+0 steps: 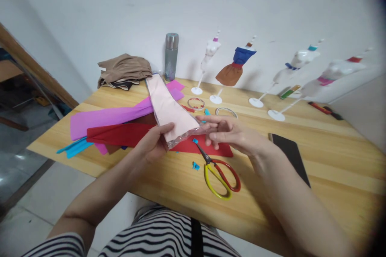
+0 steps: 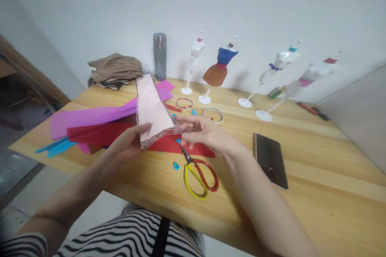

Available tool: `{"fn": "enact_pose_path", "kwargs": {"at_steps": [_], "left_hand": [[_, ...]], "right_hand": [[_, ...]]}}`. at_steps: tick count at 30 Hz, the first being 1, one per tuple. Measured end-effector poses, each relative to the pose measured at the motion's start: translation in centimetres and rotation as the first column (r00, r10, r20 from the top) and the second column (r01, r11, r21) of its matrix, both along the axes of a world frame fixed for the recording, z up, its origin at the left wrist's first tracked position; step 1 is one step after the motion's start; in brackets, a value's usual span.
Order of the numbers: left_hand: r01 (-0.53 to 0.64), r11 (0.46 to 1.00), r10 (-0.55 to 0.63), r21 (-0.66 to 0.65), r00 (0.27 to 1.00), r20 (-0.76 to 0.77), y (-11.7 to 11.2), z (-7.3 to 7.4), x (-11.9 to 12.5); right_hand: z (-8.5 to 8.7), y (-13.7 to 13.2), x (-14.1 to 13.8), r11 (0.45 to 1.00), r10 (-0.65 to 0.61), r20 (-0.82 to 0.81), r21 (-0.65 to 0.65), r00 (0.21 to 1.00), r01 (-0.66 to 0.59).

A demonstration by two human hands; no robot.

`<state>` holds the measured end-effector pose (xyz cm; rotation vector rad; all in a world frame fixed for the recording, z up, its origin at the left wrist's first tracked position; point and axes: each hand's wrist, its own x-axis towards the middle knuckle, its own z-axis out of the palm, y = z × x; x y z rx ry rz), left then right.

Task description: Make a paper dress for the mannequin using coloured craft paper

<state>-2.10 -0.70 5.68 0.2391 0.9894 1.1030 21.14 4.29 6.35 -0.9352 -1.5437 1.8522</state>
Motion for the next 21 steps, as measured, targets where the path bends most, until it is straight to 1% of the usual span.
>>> {"fn": "enact_pose_path", "kwargs": {"at_steps": [2,5,7,10,12,14,17,19,21], "left_hand": [[-0.01,1.0,0.01,-0.017,1.0,0.008,0.1,0.2,0.1],[-0.066,0.996,0.068,-0.056,0.997,0.039,0.0,0.7,0.5],[-0.091,0.992,0.096,-0.092,0.994,0.052,-0.1,1.1,0.9],[-0.089,0.989,0.094,-0.117,0.995,0.036,-0.3,1.5,1.3],[-0.101,0.989,0.104,-0.104,0.994,0.019,-0.3,1.3,1.4],[-0.106,0.992,0.108,-0.066,0.994,0.025,-0.1,0.7,1.3],[-0.054,0.999,0.053,0.002,0.998,0.032,0.2,-0.5,0.9],[-0.015,1.0,0.015,0.016,1.0,0.008,0.1,-1.2,0.6],[0.015,1.0,-0.015,0.003,1.0,-0.011,-0.3,-1.4,0.3]], "right_hand": [[-0.1,-0.3,-0.2,0.992,-0.067,0.04,0.109,0.997,0.062],[-0.4,-1.0,-1.2,0.936,-0.244,0.051,0.275,0.968,0.222],[-0.6,-1.4,-1.9,0.911,-0.276,0.052,0.331,0.96,0.244],[-0.8,-1.6,-2.5,0.904,-0.255,0.097,0.377,0.962,0.201],[-1.1,-1.6,-2.7,0.897,-0.26,0.123,0.397,0.958,0.192],[-1.3,-1.4,-2.7,0.895,-0.26,0.132,0.404,0.957,0.187],[-1.2,-1.3,-2.5,0.891,-0.226,0.155,0.432,0.962,0.14],[-1.0,-1.3,-2.1,0.914,-0.154,0.187,0.4,0.97,0.068],[-0.6,-1.3,-1.5,0.955,-0.021,0.209,0.292,0.978,-0.042]]}}
